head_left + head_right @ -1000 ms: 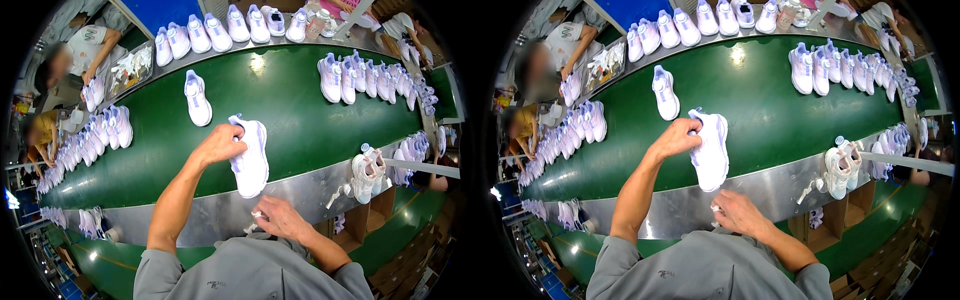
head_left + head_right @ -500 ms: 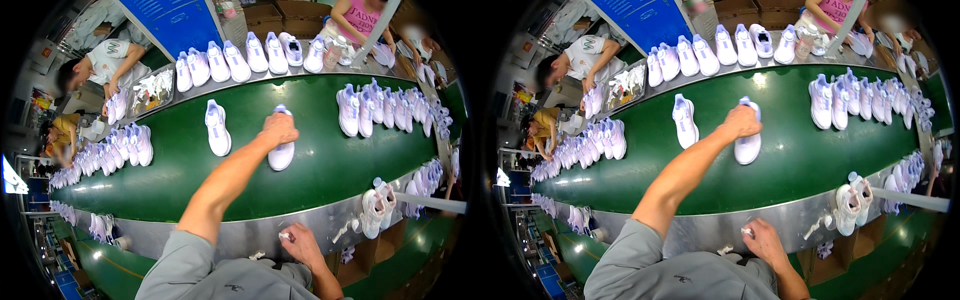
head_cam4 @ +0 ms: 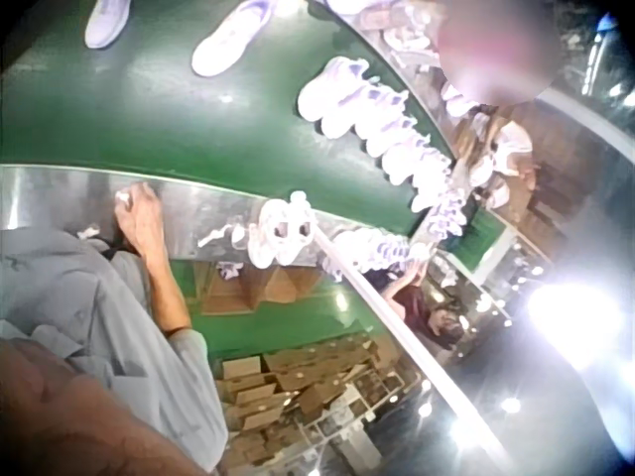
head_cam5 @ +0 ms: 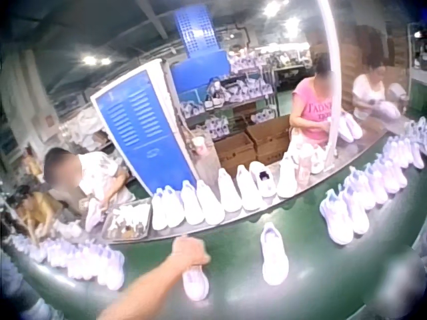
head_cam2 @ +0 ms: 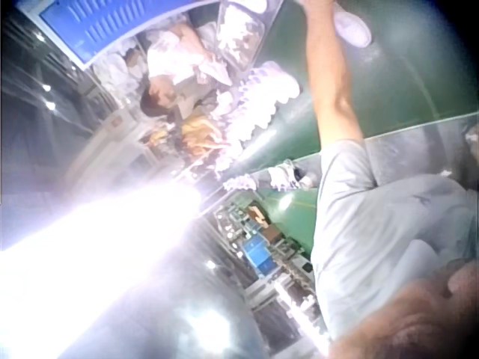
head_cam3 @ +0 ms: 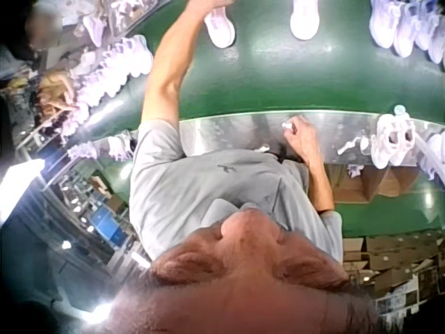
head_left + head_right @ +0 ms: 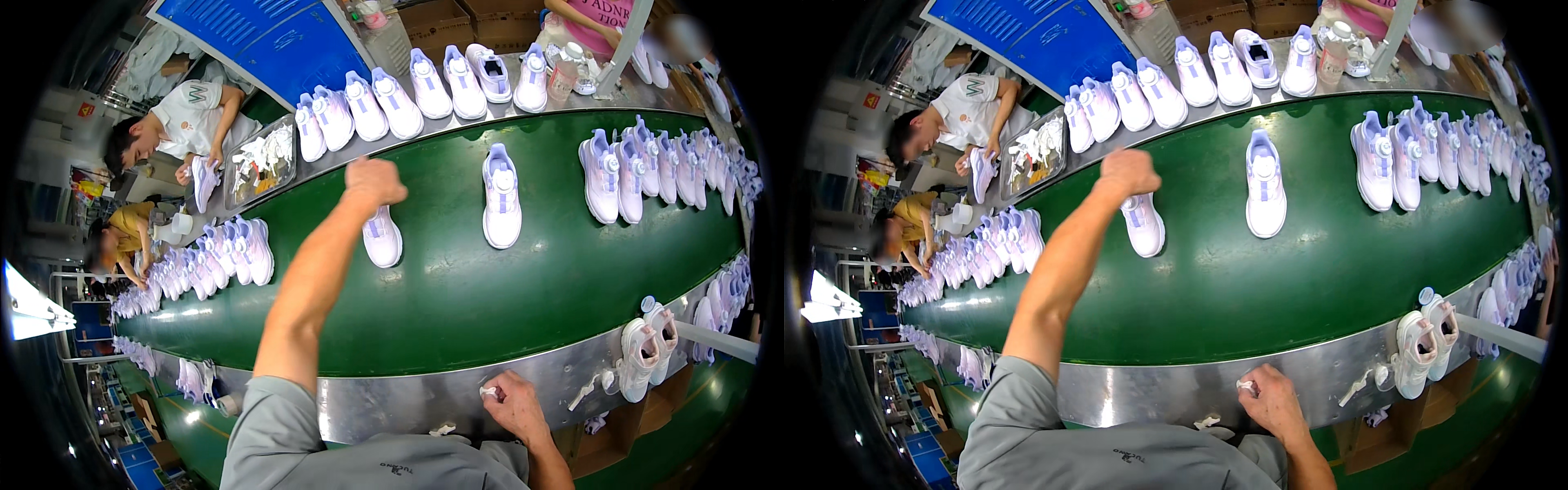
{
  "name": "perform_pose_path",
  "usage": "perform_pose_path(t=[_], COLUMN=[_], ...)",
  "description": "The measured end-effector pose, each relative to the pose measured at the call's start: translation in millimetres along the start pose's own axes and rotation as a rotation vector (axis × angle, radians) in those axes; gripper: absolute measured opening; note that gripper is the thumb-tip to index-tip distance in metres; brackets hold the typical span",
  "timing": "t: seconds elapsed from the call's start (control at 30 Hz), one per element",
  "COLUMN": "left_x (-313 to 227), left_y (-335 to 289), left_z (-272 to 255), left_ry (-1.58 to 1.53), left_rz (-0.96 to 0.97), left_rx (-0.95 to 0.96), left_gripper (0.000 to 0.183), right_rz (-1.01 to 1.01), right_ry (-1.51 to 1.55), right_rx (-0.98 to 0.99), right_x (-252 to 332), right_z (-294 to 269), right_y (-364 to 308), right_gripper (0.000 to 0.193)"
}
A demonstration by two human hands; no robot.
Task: The person repeatedly picks up white sneakers from a green conveyor belt and wipes them with a small white cloth. The shoes are handled one at a time, turned over, and placed back on the belt. Other workers are visible in the background performing similar tasks.
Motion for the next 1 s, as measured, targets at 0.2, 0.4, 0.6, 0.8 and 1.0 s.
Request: perform_pose_path(t=[0.2, 0.4, 0.6, 0.8, 1.0], left_x=[34.0, 32.7, 49.1, -15.3, -45.0], left_y=[3.7, 2.2, -54.5, -139.4, -145.3], left_z=[58.0, 63.4, 96.0, 116.3, 95.1], left_ry=[-0.033, -0.136, -0.823, -0.735, -0.429], left_rz=[0.332, 0.330, -0.163, 0.076, 0.173], left_rx=[0.117, 0.274, 0.424, 0.236, -0.027], left_gripper=[0.041, 0.044, 0.044, 0.047, 0.044], right_rz=[-0.002, -0.031, 0.026, 0.006, -0.065], right_ry=[-0.035, -0.046, 0.079, 0.044, 0.088], right_rx=[0.050, 0.008, -0.026, -0.021, -0.050], right_x=[8.1, 5.2, -4.4, 2.6, 11.0], right_z=[10.8, 8.2, 4.2, -1.4, 0.5], right_y=[7.5, 11.0, 9.7, 10.9, 15.9], right_gripper=[0.010, 0.010, 0.011, 0.012, 0.010])
Point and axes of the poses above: each hand's wrist, its own y-axis towards the middle knuckle, its own z-axis out of the palm, x = y × z, the point moved 7 cm from there along y, towards the middle knuckle, and after that the axes turned 1 degree about -x, right-handed, at the moved point
